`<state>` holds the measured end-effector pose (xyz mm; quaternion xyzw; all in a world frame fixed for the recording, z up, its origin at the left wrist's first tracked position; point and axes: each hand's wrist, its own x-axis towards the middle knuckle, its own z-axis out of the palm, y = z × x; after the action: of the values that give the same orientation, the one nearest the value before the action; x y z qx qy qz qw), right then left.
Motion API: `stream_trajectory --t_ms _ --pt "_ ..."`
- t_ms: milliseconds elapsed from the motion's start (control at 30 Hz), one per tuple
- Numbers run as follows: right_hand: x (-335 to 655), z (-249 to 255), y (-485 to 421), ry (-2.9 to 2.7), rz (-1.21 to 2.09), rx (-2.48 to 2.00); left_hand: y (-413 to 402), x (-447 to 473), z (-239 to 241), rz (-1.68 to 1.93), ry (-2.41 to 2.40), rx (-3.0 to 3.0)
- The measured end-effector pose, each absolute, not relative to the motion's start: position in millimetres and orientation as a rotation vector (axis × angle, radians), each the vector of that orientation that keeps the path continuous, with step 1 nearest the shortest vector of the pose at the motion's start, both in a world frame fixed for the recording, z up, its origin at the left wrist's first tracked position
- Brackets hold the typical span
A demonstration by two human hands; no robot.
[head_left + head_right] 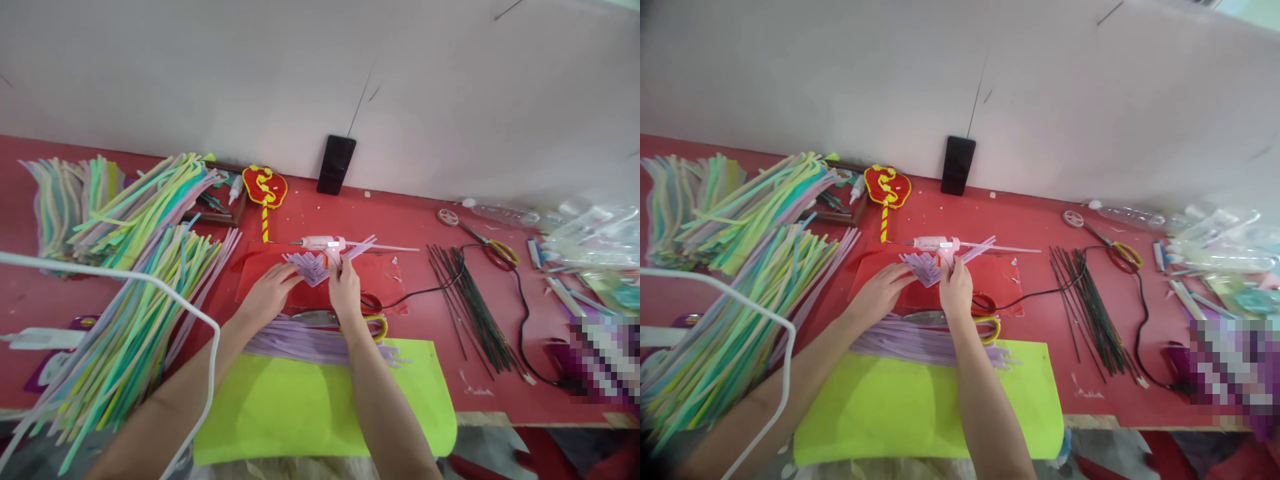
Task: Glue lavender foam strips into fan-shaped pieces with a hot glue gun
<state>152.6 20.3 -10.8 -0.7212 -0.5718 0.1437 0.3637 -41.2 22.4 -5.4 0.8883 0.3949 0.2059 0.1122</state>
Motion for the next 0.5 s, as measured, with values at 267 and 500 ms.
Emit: stream_trajectory --t_ms 267,500 --pt "150.4 -15.1 21.4 -1.448 0.380 -1.847 -0.5 -18.4 -5.7 0.436 0.824 2.571" --pt "152.6 -14.6 21.6 -1.450 0.418 -1.856 6.8 -23.6 -11.2 0.542 0.906 2.583"
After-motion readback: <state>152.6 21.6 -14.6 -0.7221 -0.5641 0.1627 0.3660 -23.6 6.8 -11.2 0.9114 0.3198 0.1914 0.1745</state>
